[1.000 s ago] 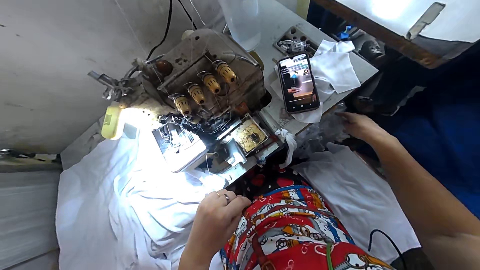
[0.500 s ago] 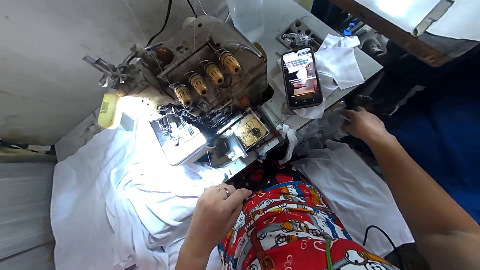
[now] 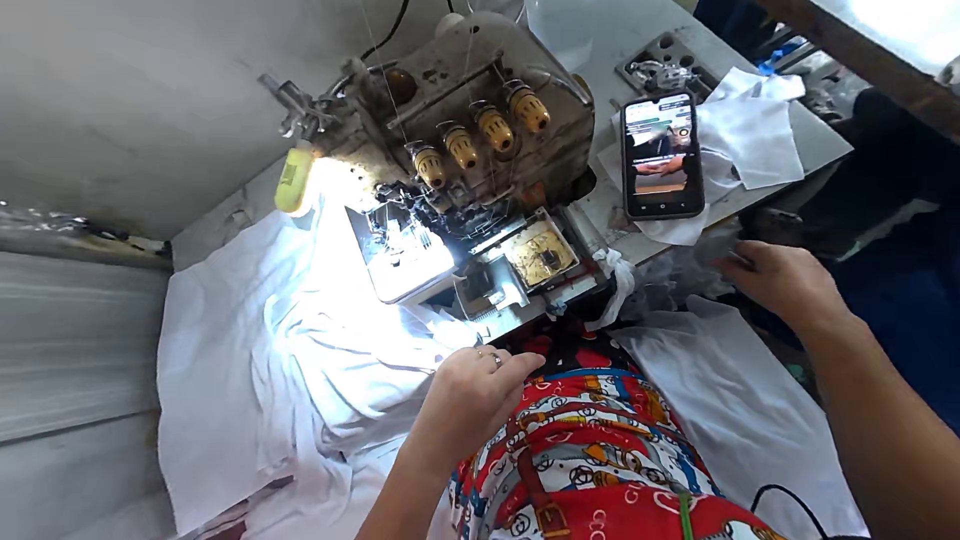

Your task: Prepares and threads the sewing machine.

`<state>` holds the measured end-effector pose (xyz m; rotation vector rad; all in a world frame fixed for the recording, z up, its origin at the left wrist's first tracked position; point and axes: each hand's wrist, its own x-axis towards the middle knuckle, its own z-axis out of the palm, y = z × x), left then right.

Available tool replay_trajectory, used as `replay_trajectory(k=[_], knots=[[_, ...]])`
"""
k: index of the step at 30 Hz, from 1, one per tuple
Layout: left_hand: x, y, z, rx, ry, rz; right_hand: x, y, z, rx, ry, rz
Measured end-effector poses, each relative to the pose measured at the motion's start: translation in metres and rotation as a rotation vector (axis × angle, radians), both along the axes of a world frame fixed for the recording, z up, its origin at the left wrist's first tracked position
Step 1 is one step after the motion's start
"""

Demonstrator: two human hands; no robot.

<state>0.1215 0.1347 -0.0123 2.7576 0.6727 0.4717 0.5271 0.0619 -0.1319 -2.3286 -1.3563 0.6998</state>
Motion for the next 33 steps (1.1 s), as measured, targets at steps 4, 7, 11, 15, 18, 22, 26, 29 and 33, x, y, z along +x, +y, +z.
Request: replay_trajectory(k=[4,7,11,15,18,22,26,29,33], knots=[[0.009,0.003,-0.01,-0.05,-0.01,0.01,-0.001,0.007,0.009,-0.036,0.029,-0.031],[0.005,0.005,-0.021,-0.112,0.047,0.045,0.011,0.004,0.003,0.014,0.08,-0.037],[-0.01,-0.008,-0.014,-0.387,0.33,0.165,0.018,0.002,-0.004,0.052,0.114,-0.027],[-0.008,-0.025,0.024,-0.366,0.329,0.164,0.015,0.004,-0.007,0.046,0.156,-0.028],[0.027,-0.023,0.044,-0.345,0.015,-0.067,0.011,0.004,0.001,0.059,0.195,0.001],[0.128,-0.019,0.01,-0.781,-0.104,-0.193,0.002,0.001,0.023,0.108,0.277,0.038],[0.225,-0.011,-0.058,-1.229,0.004,0.053,0.0,-0.009,0.034,0.158,0.295,0.049],[0.259,-0.007,-0.096,-1.295,-0.13,0.064,0.004,-0.02,0.03,0.195,0.295,0.073],[0.266,0.0,-0.109,-1.273,-0.059,0.023,0.022,-0.034,0.025,0.126,0.246,0.12]])
